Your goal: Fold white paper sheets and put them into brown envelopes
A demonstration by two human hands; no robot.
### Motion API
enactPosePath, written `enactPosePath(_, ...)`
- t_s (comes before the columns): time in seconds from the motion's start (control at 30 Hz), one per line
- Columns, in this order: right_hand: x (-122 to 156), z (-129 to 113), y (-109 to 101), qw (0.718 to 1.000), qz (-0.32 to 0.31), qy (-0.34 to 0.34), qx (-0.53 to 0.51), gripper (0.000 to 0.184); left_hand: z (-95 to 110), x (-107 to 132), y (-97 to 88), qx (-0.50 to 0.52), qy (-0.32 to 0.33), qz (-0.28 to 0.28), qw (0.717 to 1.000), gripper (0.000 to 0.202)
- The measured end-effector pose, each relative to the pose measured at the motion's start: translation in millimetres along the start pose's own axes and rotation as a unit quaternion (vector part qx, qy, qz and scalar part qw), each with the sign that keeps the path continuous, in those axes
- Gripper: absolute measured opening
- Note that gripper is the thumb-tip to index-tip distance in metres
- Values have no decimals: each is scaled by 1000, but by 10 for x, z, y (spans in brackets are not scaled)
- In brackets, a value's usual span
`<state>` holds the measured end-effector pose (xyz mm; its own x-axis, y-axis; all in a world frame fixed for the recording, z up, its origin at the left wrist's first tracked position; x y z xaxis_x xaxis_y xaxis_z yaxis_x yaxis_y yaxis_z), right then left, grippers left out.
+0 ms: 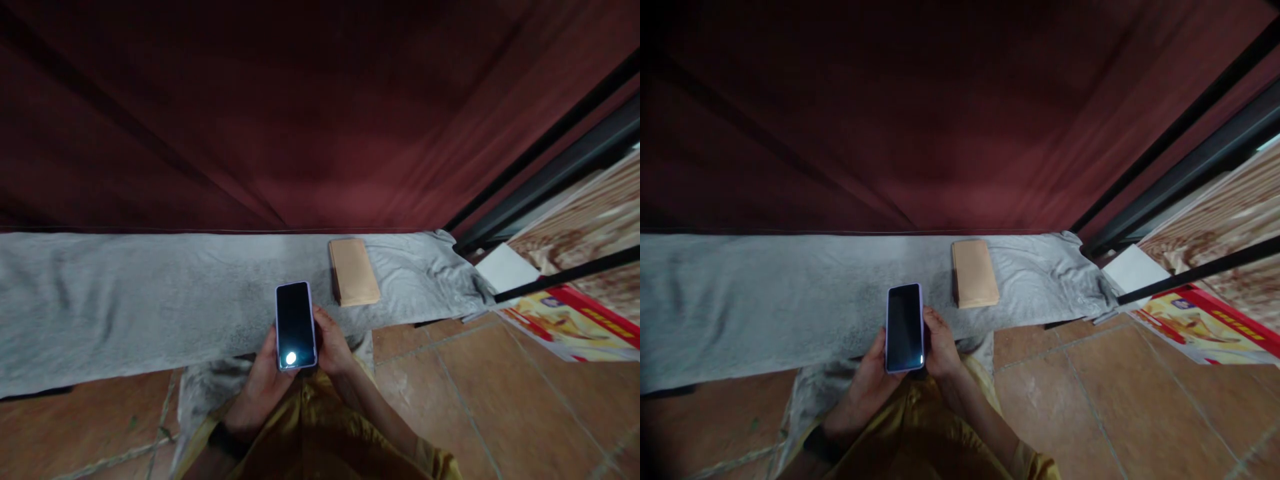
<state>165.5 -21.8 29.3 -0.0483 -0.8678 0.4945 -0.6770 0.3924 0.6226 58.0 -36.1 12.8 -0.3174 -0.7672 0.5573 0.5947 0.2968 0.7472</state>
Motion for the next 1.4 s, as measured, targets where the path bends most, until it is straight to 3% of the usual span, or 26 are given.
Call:
enactPosePath(0.2,13,8,-21,994,2,77,-73,20,37,129,187,-12,-1,2,1000,21)
enactPosePath(0.4,71,-27,25,988,3,136,-76,23,33,145,155,-23,-5,-1,1000,28)
enactPosePath(0.6,-31,-29,-4,992,-9,112,-49,33,62,4,104,18,-4,-64,998,34)
enactPosePath(0.77,-67,-19,-63,1000,-21,13,12,24,163,-49,186,36,-4,-117,992,44)
enactPosePath(0.87,-10,61,-131,999,4,-25,47,27,191,-100,176,41,7,-105,994,42)
enactPosePath(1.0,98,206,-163,997,12,-18,71,31,178,-166,87,42,41,-67,996,31)
enactPosePath(1.17,138,295,-188,996,-1,-24,89,39,141,-156,43,29,33,-84,996,41)
enactPosePath(1.4,139,313,-232,993,18,-37,111,43,110,-205,-58,14,36,-65,997,52)
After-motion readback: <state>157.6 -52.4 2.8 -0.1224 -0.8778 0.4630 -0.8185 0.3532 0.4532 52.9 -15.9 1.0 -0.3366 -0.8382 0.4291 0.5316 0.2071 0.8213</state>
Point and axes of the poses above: each hand's wrist, its own x-axis away from the middle knuckle, its own y-axis out of the palm, z = x × y, the point moved 4 cm from there along -x, towards the middle knuckle, and after that the axes turned 6 degrees about y, right-handed, at the moved point
